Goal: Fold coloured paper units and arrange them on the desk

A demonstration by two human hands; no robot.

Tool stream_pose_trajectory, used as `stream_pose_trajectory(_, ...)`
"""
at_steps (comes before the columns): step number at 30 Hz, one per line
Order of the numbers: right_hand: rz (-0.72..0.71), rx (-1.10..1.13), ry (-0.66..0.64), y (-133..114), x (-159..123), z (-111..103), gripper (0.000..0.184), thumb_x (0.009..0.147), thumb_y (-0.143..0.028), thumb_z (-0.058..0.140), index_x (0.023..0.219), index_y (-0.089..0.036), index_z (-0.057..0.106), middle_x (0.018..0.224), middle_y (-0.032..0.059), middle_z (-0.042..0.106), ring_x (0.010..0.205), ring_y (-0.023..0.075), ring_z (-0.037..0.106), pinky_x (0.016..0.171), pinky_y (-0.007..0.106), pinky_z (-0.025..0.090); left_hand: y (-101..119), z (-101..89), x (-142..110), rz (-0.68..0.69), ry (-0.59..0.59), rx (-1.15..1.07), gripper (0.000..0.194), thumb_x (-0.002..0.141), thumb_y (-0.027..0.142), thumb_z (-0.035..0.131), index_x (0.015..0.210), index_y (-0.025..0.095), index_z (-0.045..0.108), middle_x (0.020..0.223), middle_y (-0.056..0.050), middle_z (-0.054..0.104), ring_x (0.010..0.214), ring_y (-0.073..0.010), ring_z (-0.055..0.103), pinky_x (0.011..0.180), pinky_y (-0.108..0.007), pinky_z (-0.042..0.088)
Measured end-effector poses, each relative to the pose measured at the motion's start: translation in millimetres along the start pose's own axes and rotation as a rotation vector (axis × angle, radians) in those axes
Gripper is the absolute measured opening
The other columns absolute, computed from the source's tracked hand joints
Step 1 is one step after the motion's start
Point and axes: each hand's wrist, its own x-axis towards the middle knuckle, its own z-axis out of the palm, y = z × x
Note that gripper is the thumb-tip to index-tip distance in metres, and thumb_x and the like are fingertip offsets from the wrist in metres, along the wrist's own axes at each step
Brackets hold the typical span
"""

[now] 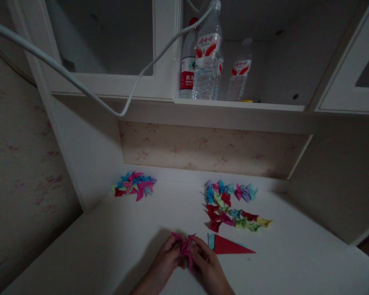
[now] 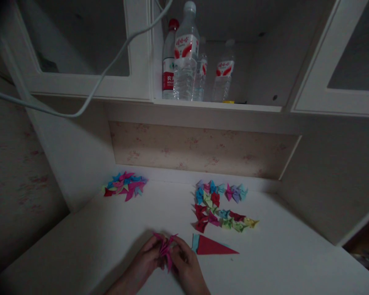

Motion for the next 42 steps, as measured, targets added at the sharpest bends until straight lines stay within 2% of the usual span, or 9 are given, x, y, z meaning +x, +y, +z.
stream_pose_trajectory(5,0.034,0.093,-0.094,-1.6,1.1,-1.7,0.045,0.074,-0.041,0.073,0.113,-0.019,0.063,0.068,0.0001,0.059,0.057,0.0120,0.050,0.055,0.025,0.037,1.7,2.1,-5.1,-0.021,0.002,-0.027,0.030,0.060,0.032,0.078,0.078,0.017,0.060,0.065,0.000,0.062,0.052,-0.0108,0.054,0.051,-0.024,0.038)
stream_pose_trajectory(10,0.028,0.099,-0.056,-2.3,1.3,0.9,0.028,0.076,-0.043,0.070,0.083,-0.016,0.066,0.063,-0.0003,0.057,0.055,0.0117,0.049,0.053,0.024,0.035,-2.2,2.2,-1.1,-0.047,0.003,0.019,0.031,0.059,0.031,0.078,0.079,0.017,0.059,0.062,0.001,0.059,0.047,-0.0100,0.052,0.045,-0.022,0.036)
stream_pose_trajectory(12,0.040,0.094,-0.045,-0.6,1.9,1.2,0.028,0.076,-0.044,0.070,0.077,-0.016,0.064,0.060,-0.0019,0.054,0.052,0.0099,0.045,0.050,0.023,0.034,-2.8,0.7,1.3,0.003,0.059,0.041,0.039,0.063,0.036,0.075,0.093,0.019,0.057,0.066,0.002,0.059,0.046,-0.0098,0.052,0.044,-0.022,0.037)
stream_pose_trajectory(15,0.061,0.099,-0.014,4.0,3.3,0.3,0.029,0.076,-0.045,0.069,0.077,-0.016,0.062,0.055,-0.0057,0.046,0.045,0.0066,0.036,0.044,0.020,0.027,0.9,-4.3,3.1,0.151,0.240,0.095,0.055,0.066,0.045,0.071,0.111,0.024,0.048,0.077,0.004,0.057,0.042,-0.0068,0.049,0.041,-0.021,0.036)
stream_pose_trajectory(19,0.069,0.032,0.011,8.5,3.9,-0.8,0.032,0.075,-0.046,0.069,0.077,-0.016,0.061,0.054,-0.0070,0.043,0.043,0.0055,0.033,0.041,0.019,0.022,10.5,-9.0,-1.4,0.270,0.351,0.293,0.053,0.069,0.052,0.066,0.112,0.024,0.053,0.087,0.002,0.058,0.045,-0.0065,0.049,0.042,-0.021,0.038)
stream_pose_trajectory(24,0.068,-0.023,-0.050,6.4,2.3,-1.0,0.033,0.077,-0.049,0.067,0.075,-0.016,0.061,0.052,-0.0075,0.041,0.044,0.0055,0.031,0.043,0.020,0.021,14.7,-3.3,-6.8,0.333,0.259,0.565,0.038,0.072,0.051,0.065,0.094,0.020,0.070,0.102,-0.007,0.060,0.067,-0.0149,0.058,0.050,-0.023,0.046)
stream_pose_trajectory(29,0.069,-0.015,-0.012,7.1,3.4,-1.2,0.034,0.076,-0.050,0.067,0.076,-0.017,0.062,0.052,-0.0080,0.038,0.044,0.0055,0.029,0.043,0.020,0.022,11.2,-2.3,-3.4,0.395,0.197,0.681,0.029,0.075,0.046,0.064,0.073,0.019,0.073,0.091,-0.006,0.057,0.081,-0.0196,0.057,0.067,-0.026,0.049)
stream_pose_trajectory(36,0.061,0.000,0.054,11.4,7.3,-2.8,0.038,0.071,-0.053,0.070,0.074,-0.016,0.063,0.052,-0.0069,0.043,0.043,0.0053,0.032,0.041,0.020,0.024,8.1,-4.5,-3.2,0.354,0.115,0.739,0.029,0.077,0.043,0.064,0.067,0.016,0.069,0.077,-0.001,0.050,0.068,-0.0143,0.051,0.057,-0.022,0.041)
stream_pose_trajectory(42,0.045,0.023,0.030,9.2,6.0,-3.3,0.033,0.073,-0.048,0.070,0.076,-0.017,0.064,0.050,-0.0074,0.043,0.041,0.0054,0.032,0.041,0.020,0.023,8.6,-4.6,-3.7,0.386,0.099,0.736,0.024,0.080,0.037,0.061,0.069,0.016,0.068,0.073,-0.001,0.053,0.068,-0.0134,0.052,0.061,-0.022,0.040)
